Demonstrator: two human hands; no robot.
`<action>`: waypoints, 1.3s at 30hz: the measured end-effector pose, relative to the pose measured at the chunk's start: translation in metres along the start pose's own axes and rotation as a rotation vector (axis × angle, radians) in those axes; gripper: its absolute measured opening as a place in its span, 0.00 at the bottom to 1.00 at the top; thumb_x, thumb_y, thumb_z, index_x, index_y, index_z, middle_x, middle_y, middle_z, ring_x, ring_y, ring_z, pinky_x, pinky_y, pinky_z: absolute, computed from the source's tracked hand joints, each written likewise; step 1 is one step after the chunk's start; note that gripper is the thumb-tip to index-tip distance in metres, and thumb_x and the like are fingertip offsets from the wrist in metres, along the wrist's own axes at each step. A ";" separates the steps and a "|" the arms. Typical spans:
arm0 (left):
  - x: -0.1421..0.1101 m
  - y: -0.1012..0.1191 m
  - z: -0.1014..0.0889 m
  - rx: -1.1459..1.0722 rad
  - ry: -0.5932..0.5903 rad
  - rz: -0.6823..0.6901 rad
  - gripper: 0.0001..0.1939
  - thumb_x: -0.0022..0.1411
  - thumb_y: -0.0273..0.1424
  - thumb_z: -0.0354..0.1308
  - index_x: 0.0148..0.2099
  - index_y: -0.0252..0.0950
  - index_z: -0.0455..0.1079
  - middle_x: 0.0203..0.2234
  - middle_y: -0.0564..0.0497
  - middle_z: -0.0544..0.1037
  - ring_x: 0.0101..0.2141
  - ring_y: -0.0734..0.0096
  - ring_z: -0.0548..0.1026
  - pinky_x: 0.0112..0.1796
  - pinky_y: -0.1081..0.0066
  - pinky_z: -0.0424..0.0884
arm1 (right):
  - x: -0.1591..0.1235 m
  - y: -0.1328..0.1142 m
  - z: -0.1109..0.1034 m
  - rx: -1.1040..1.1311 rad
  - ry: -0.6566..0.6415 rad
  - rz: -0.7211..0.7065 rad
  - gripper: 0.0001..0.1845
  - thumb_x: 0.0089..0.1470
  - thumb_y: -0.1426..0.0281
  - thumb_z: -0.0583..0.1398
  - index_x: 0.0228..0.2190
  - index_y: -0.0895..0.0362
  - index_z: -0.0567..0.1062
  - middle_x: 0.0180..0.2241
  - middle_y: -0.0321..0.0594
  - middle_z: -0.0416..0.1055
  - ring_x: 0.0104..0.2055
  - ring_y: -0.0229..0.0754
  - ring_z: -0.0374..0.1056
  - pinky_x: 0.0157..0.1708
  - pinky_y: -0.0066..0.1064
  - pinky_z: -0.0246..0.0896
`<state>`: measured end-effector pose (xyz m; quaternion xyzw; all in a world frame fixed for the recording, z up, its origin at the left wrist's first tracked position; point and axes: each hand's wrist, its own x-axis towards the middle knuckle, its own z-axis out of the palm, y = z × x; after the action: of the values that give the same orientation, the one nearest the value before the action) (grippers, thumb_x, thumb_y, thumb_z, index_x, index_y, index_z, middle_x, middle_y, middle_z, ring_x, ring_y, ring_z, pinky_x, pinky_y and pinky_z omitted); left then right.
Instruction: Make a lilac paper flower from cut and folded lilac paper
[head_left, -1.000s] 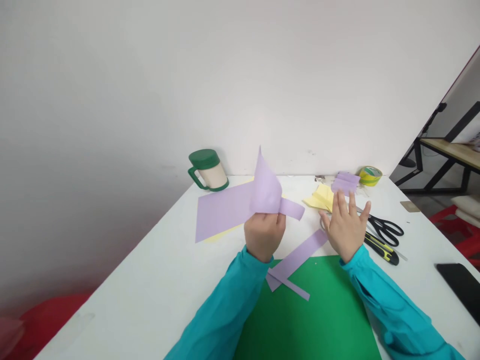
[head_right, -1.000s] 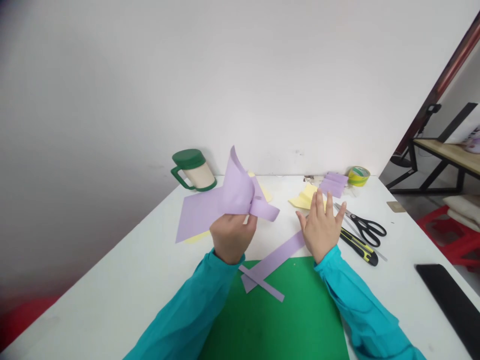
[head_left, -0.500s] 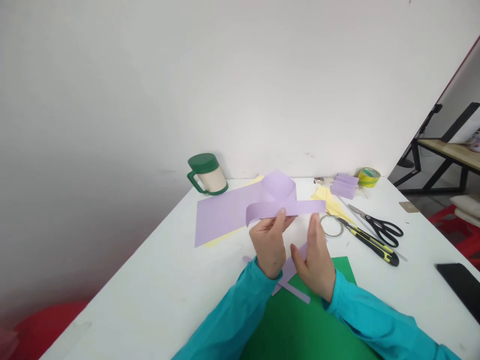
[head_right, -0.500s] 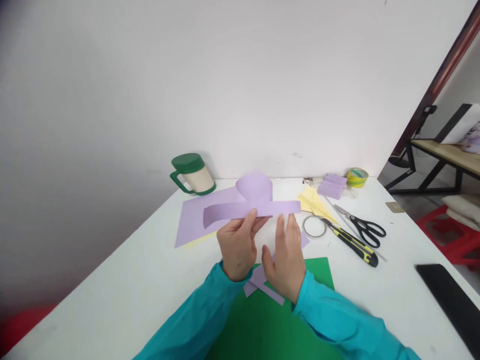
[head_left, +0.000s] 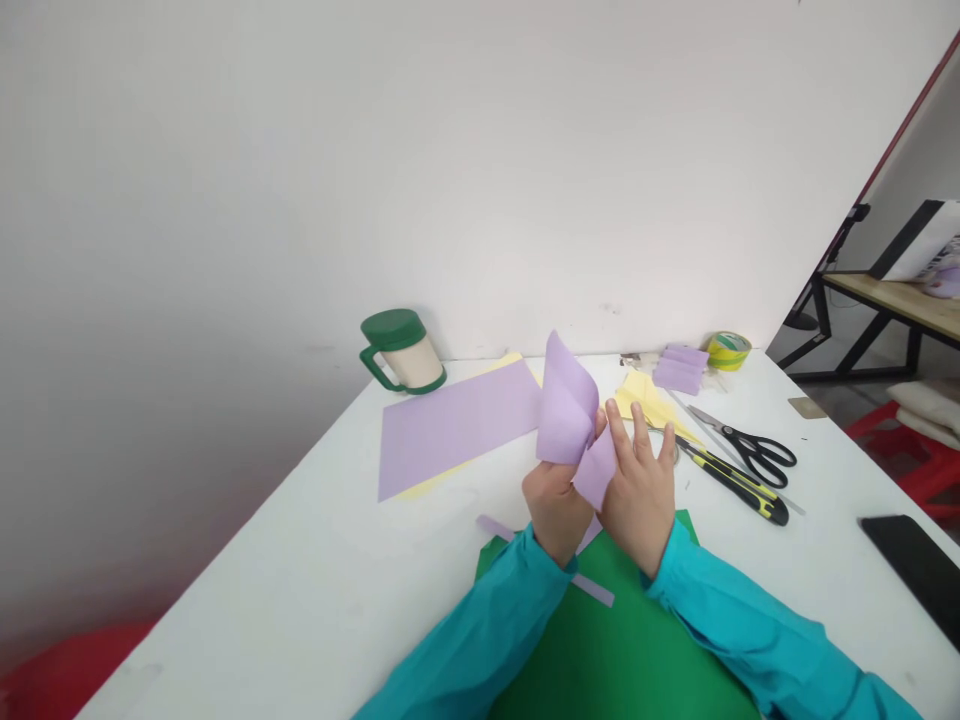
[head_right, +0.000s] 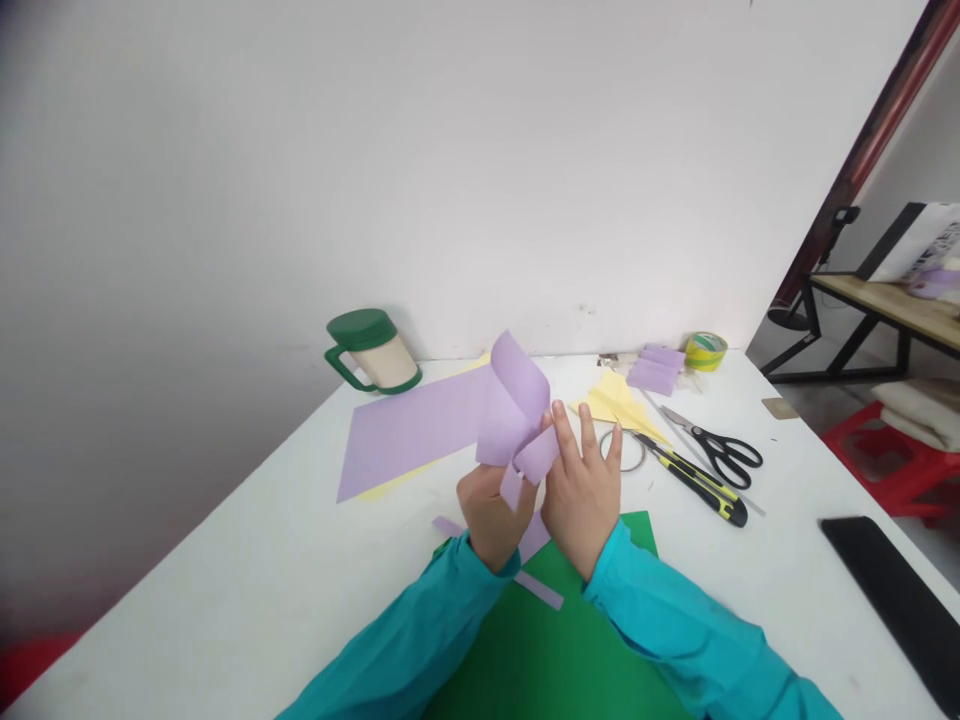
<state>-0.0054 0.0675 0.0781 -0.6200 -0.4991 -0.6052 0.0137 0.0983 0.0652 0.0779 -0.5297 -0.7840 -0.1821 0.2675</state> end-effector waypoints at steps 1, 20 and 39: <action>-0.001 -0.001 0.000 0.052 0.009 0.062 0.13 0.56 0.30 0.55 0.22 0.37 0.74 0.13 0.50 0.73 0.19 0.71 0.71 0.22 0.75 0.65 | 0.000 0.000 -0.001 -0.015 0.010 0.008 0.29 0.55 0.76 0.50 0.59 0.58 0.59 0.64 0.43 0.48 0.67 0.56 0.34 0.59 0.64 0.29; 0.015 -0.012 -0.008 0.156 0.158 0.102 0.16 0.54 0.31 0.57 0.15 0.36 0.68 0.10 0.54 0.67 0.16 0.76 0.62 0.20 0.75 0.57 | 0.012 0.017 -0.011 -0.101 0.035 0.159 0.41 0.48 0.78 0.49 0.64 0.63 0.45 0.64 0.48 0.46 0.67 0.57 0.37 0.59 0.65 0.28; 0.046 -0.001 -0.014 -1.156 -0.053 -0.961 0.11 0.43 0.31 0.68 0.23 0.31 0.69 0.22 0.47 0.79 0.26 0.65 0.78 0.31 0.67 0.75 | 0.026 0.054 -0.015 1.020 0.157 0.447 0.21 0.55 0.64 0.54 0.50 0.58 0.66 0.44 0.48 0.71 0.44 0.47 0.69 0.42 0.41 0.65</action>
<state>-0.0267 0.0872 0.1166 -0.2569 -0.3174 -0.6950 -0.5917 0.1437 0.0958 0.1062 -0.4715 -0.6190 0.2423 0.5795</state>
